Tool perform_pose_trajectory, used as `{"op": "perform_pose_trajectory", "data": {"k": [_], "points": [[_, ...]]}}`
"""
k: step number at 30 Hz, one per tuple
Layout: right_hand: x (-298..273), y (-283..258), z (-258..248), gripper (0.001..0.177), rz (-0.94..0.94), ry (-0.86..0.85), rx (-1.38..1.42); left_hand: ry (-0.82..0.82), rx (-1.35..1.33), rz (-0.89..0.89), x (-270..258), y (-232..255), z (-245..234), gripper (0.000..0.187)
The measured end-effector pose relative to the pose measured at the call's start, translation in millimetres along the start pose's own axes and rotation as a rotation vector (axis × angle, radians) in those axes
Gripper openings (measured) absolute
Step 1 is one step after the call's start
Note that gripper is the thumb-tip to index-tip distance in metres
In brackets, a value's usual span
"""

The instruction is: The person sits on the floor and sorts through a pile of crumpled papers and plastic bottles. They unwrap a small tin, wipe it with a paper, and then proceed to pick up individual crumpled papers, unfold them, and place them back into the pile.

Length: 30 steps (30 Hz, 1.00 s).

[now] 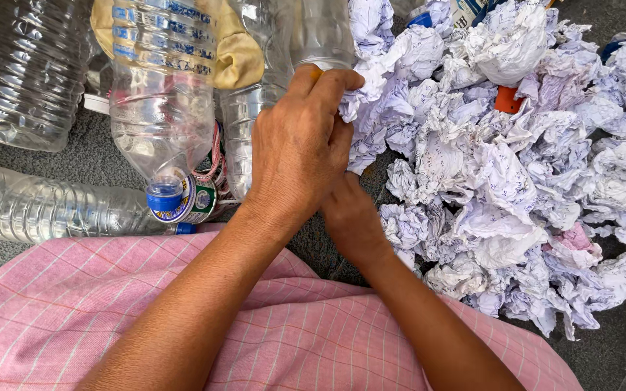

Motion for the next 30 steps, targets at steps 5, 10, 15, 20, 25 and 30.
{"op": "perform_pose_trajectory", "data": {"k": [5,10,15,20,25,30], "points": [[10,65,-40,0.008,0.275,0.093,-0.181,-0.014,0.019,-0.021,1,0,1,0.038],[12,78,-64,0.009,0.33,0.142,-0.115,-0.013,0.02,-0.025,0,-1,1,0.037],[17,62,-44,0.009,0.398,-0.107,-0.138,0.01,0.011,-0.014,3,-2,-3,0.036],[32,75,-82,0.029,0.497,0.023,-0.148,0.012,0.015,-0.02,2,-5,0,0.036],[37,57,-61,0.038,0.228,0.073,-0.081,-0.001,0.016,-0.02,2,-3,1,0.036],[25,93,-73,0.033,0.643,-0.13,0.013,0.014,0.015,-0.022,2,-5,0,0.036]]}}
Point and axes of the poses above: each hand's wrist, its own x-axis towards the middle knuckle, its own z-axis out of the palm, y = z × x, the point moved 7 cm from there along x, towards the middle knuckle, and after that the axes turned 10 degrees about y, right-handed, at the moved point
